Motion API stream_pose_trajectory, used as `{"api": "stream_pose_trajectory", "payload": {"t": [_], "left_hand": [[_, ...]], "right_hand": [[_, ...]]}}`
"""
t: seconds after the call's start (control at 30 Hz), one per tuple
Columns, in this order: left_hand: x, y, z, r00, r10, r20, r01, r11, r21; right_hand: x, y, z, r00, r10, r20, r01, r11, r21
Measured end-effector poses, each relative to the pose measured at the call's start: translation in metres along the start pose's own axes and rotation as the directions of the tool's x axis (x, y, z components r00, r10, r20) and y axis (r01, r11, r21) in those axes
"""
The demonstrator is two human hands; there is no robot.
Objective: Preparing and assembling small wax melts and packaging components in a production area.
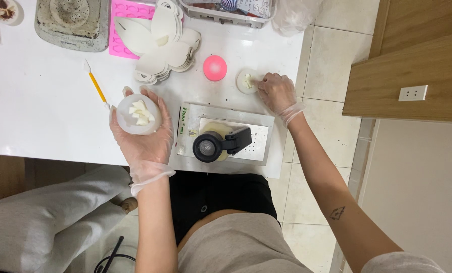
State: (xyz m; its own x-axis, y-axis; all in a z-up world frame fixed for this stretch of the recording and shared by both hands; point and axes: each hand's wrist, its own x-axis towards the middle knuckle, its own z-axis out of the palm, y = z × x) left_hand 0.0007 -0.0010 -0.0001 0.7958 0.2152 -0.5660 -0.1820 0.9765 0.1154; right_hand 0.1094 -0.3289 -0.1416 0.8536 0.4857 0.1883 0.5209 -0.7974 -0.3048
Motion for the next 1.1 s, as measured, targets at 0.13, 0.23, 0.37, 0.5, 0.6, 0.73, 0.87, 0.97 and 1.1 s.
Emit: {"api": "stream_pose_trajectory", "payload": {"t": [0.13,0.23,0.37,0.5,0.6,0.73,0.87,0.97,1.1], "left_hand": [[-0.001,-0.001,0.001,1.0,-0.006,0.008,0.006,1.0,-0.015],[-0.003,-0.003,0.003,1.0,-0.008,0.003,0.008,1.0,-0.018],[-0.004,-0.005,0.003,1.0,-0.025,-0.008,0.024,0.999,-0.032],[-0.003,-0.005,0.001,0.999,-0.036,0.013,0.036,0.999,-0.034],[-0.004,-0.006,0.002,0.999,-0.035,0.006,0.035,0.999,-0.035],[-0.001,-0.01,0.004,0.999,-0.045,-0.004,0.045,0.998,-0.049],[0.004,-0.014,0.009,0.992,-0.127,0.026,0.129,0.989,-0.073],[0.011,-0.021,0.016,0.982,-0.176,0.065,0.181,0.98,-0.083],[0.017,-0.032,0.033,0.97,-0.22,0.104,0.224,0.974,-0.032]], "right_hand": [[-0.001,0.001,0.002,0.995,0.058,0.078,-0.059,0.998,0.016],[0.0,-0.003,-0.002,0.999,0.038,0.009,-0.039,0.998,0.05],[0.001,-0.004,-0.001,0.995,-0.061,0.077,0.063,0.997,-0.032],[-0.001,-0.002,0.0,0.999,0.012,0.05,-0.011,0.999,-0.032],[-0.001,-0.001,0.0,0.999,0.025,0.044,-0.023,0.998,-0.054],[-0.002,-0.003,-0.005,0.997,0.001,0.08,0.003,0.999,-0.051],[0.013,-0.032,-0.042,0.993,0.013,-0.115,-0.009,0.999,0.038],[0.036,-0.07,-0.089,0.969,0.15,-0.197,-0.101,0.965,0.241],[0.053,-0.123,-0.147,0.968,0.077,-0.24,0.073,0.825,0.56]]}}
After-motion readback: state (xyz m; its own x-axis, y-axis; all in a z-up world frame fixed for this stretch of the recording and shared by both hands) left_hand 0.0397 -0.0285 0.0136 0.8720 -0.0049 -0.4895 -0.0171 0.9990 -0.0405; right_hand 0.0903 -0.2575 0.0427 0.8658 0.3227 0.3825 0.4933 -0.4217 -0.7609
